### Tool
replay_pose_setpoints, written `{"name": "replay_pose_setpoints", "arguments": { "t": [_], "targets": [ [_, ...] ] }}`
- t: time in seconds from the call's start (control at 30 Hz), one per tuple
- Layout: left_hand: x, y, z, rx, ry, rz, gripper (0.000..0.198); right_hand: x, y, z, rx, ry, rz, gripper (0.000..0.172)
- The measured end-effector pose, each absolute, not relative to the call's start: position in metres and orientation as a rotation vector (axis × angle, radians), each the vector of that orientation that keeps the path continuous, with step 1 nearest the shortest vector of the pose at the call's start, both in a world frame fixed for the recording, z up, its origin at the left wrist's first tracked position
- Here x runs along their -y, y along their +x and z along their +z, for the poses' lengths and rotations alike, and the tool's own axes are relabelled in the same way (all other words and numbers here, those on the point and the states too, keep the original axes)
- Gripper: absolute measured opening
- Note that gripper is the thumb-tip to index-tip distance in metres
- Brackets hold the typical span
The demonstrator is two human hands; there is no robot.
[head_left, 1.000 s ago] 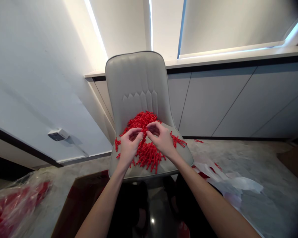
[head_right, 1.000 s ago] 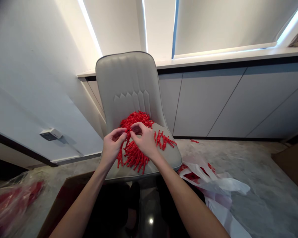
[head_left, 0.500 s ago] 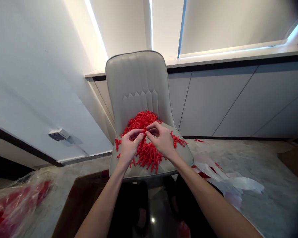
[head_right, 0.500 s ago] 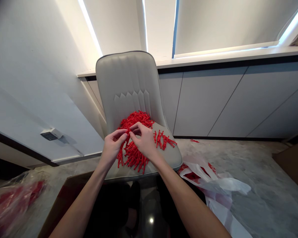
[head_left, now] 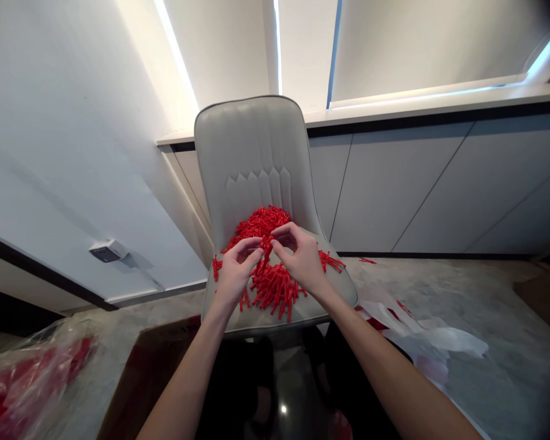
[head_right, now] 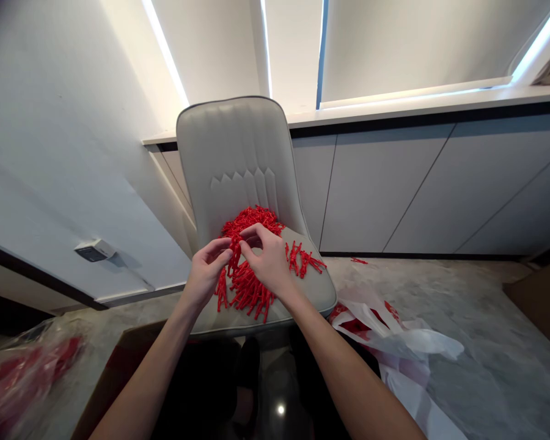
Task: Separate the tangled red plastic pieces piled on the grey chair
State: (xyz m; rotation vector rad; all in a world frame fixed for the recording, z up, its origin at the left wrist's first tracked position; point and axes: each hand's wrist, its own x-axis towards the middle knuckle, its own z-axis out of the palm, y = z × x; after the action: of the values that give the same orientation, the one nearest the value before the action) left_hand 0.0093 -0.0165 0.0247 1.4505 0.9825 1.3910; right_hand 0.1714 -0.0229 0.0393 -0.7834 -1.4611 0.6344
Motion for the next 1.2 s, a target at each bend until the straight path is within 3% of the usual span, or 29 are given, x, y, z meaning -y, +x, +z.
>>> {"name": "replay_pose_setpoints", "arguments": {
  "t": [1.2],
  "targets": [
    [0.033, 0.016, 0.038, -1.096, 1.799, 1.545, 0.02, 0.027, 0.175, 0.042, 1.569, -0.787, 0.587, 0.007]
  ]
}}
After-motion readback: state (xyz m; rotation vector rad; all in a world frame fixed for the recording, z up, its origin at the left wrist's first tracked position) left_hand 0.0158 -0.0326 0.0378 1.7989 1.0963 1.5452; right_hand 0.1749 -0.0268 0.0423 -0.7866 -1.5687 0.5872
